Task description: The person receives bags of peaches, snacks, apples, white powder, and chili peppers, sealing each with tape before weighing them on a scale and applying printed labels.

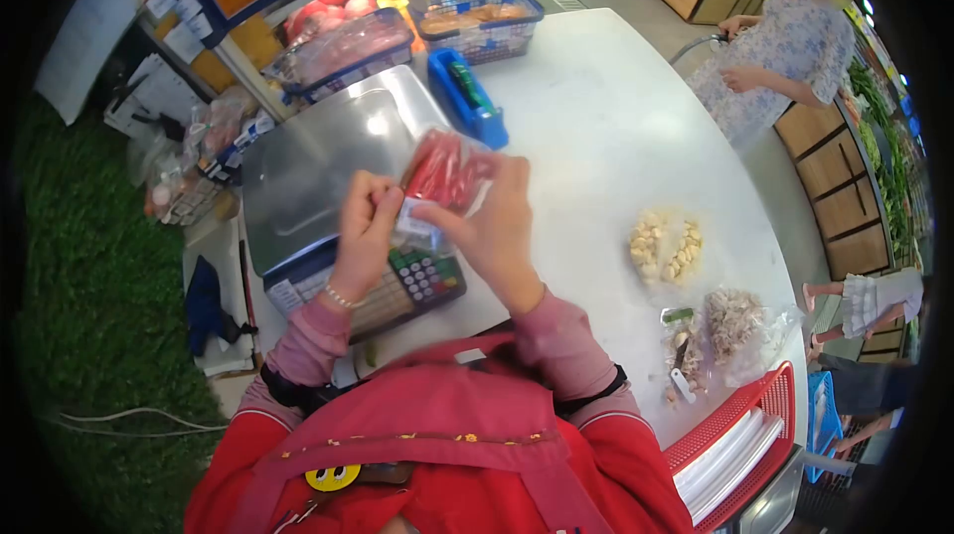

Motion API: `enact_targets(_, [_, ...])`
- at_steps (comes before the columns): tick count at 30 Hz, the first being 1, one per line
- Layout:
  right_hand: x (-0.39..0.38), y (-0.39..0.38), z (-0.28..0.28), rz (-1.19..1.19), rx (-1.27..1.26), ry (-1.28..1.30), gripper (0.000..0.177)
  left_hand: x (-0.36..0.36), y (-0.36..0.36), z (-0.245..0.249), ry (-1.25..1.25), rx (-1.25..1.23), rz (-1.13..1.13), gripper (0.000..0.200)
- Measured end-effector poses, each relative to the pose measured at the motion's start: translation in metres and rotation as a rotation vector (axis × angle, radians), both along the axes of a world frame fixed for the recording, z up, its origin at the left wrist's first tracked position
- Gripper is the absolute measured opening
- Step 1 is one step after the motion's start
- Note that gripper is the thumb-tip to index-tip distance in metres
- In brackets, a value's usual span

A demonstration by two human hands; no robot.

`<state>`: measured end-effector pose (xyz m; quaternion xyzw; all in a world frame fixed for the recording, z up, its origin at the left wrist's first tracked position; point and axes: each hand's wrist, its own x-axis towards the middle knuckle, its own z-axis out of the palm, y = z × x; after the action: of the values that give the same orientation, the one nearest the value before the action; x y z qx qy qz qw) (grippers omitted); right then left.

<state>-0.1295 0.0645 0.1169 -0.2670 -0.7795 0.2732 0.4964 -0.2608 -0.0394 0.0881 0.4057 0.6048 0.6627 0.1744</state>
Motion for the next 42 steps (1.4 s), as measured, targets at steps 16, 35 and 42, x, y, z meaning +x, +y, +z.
enact_targets(16, [0.165,0.296,-0.091,-0.001,-1.197,0.571,0.026,0.077,0.057,-0.004,-0.279,-0.360,-0.543,0.013])
enact_targets(35, [0.191,0.393,-0.072,-0.036,-1.142,0.932,0.026,0.090,-0.036,-0.033,-0.422,-0.511,-0.245,0.011])
enact_targets(42, [0.278,0.230,0.047,0.234,-0.904,0.456,0.024,0.090,-0.060,-0.063,-0.386,-0.548,-0.469,0.011])
